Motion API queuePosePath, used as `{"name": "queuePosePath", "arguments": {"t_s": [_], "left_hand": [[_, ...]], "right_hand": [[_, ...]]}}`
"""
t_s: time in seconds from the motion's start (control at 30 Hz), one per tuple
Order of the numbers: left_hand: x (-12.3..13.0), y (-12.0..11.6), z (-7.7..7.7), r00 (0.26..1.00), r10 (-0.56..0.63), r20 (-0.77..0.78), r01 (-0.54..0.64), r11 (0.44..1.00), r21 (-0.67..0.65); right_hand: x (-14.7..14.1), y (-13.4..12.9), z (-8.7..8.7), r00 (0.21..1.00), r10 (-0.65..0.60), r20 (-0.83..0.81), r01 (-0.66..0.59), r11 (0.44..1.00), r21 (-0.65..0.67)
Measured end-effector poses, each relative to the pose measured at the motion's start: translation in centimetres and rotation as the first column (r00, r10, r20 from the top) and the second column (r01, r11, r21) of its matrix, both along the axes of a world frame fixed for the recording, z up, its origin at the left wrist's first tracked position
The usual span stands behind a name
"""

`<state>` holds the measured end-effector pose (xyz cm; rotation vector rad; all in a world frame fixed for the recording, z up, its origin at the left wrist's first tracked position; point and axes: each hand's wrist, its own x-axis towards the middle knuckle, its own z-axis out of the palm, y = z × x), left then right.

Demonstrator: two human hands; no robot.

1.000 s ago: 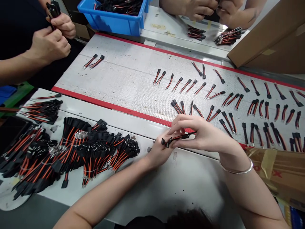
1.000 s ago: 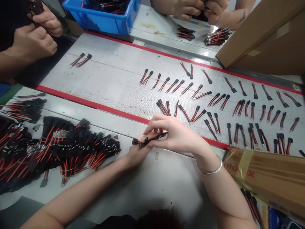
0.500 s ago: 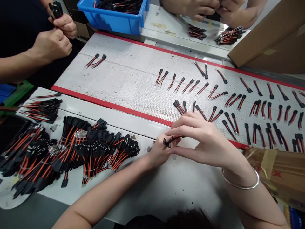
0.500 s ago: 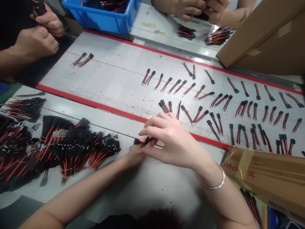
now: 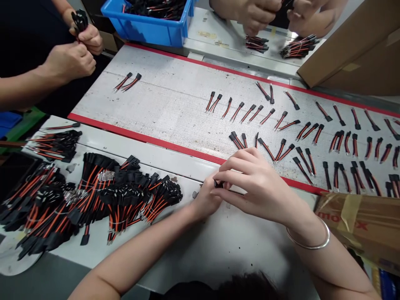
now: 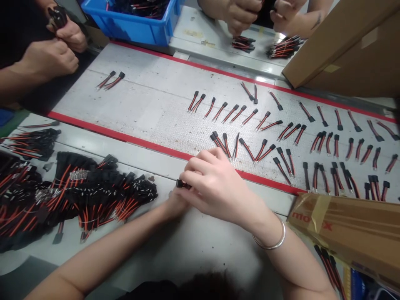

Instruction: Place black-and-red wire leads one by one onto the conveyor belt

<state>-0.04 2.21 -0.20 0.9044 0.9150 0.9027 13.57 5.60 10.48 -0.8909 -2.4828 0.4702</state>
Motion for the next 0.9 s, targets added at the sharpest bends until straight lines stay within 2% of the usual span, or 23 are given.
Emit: {"name": "queuePosePath", "arguments": {"t_s": [0.1,0.17,0.2,0.3,0.37,0.43,0.5,0.6,0.7,0.9], "left_hand": [[-0.1,0.2,0.4,0.999,0.013,-0.031,-0.007,0.985,0.175],[-0.1,0.3,0.8,0.995,0.014,-0.102,0.013,0.967,0.256],[-0.1,0.4,1.0,0.991,0.002,-0.132,0.032,0.967,0.251],[-0.3,1.0,1.7,0.99,-0.041,-0.137,0.054,0.994,0.095],[-0.5,1.9,2.4,0.991,-0.019,-0.133,0.016,1.0,-0.026],[-0.8,3.5,3.2,0.975,0.015,-0.221,-0.028,0.998,-0.058],[-0.9,5.6,4.0,0.926,0.018,-0.378,-0.03,0.999,-0.025],[-0.8,9.0,4.7,0.79,-0.024,-0.613,0.012,1.0,-0.024],[-0.6,11.3,4.5,0.714,-0.057,-0.698,0.046,0.998,-0.035],[-2.0,13.3,4.2,0.558,0.041,-0.829,0.017,0.998,0.06]], "right_hand": [[1.0,0.4,1.0,1.0,-0.016,-0.023,0.016,1.0,-0.008],[2.2,0.6,2.3,0.995,-0.087,-0.056,0.088,0.996,0.005],[2.8,0.8,3.0,0.986,-0.148,-0.079,0.15,0.988,0.022],[4.6,0.8,4.7,0.938,-0.314,-0.15,0.327,0.942,0.072],[5.4,0.7,5.3,0.92,-0.346,-0.187,0.365,0.927,0.082],[6.1,0.5,5.5,0.914,-0.334,-0.23,0.36,0.929,0.085],[6.5,0.4,5.7,0.913,-0.307,-0.268,0.34,0.936,0.086],[7.1,0.1,6.2,0.923,-0.251,-0.293,0.29,0.952,0.099],[7.8,-0.6,7.0,0.922,-0.229,-0.312,0.276,0.954,0.115],[9.9,-2.4,8.5,0.878,-0.275,-0.392,0.364,0.915,0.174]]}}
